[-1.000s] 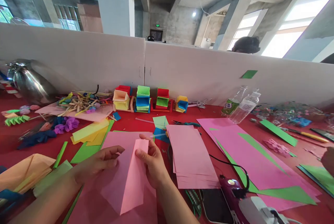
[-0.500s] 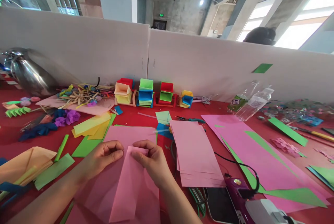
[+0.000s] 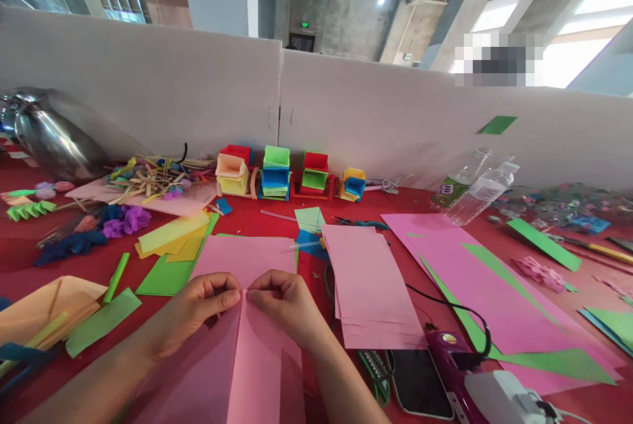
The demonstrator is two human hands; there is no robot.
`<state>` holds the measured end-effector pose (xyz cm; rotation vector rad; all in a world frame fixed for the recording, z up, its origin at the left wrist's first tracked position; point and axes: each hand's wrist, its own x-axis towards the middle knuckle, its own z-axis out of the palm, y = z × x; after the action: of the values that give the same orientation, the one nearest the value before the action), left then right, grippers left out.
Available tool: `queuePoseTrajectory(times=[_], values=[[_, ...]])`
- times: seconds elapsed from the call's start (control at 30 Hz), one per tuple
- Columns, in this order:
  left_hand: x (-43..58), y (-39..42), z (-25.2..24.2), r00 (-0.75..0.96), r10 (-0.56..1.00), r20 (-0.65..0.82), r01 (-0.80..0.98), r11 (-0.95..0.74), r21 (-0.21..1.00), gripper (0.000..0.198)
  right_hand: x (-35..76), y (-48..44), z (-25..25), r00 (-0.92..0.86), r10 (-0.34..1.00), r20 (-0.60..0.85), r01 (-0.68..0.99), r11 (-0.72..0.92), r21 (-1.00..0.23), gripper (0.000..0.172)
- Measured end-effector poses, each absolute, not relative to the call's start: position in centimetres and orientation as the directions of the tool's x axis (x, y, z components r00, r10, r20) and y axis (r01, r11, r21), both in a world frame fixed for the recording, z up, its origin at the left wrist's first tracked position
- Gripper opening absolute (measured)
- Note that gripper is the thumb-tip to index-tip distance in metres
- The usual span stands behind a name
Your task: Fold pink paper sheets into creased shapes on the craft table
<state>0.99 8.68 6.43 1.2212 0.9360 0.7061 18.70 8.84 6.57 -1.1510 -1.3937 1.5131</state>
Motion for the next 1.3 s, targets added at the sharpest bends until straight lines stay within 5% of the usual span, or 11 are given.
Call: queuePoseTrajectory(times=[0.73, 1.03, 1.3], values=[[0.72, 9.14, 6.36, 0.449, 0.884, -0.13, 0.095, 0.098, 0.991, 0.021, 18.46, 8.46, 6.86, -0.335, 0.94, -0.064, 0.069, -0.044, -0.997, 0.019], [0.6, 9.18, 6.49, 0.417, 0.905, -0.084, 0.273, -0.036, 0.961, 0.021, 18.05, 8.37, 6.6, -0.316, 0.947, -0.058, 0.077, -0.035, -0.996, 0.018], [0.78, 8.9, 6.43, 0.436, 0.896, -0.083, 0.185, 0.001, 0.983, 0.019, 17.93, 8.33, 6.88, -0.314, 0.949, -0.01, 0.157, 0.042, -0.987, 0.011]])
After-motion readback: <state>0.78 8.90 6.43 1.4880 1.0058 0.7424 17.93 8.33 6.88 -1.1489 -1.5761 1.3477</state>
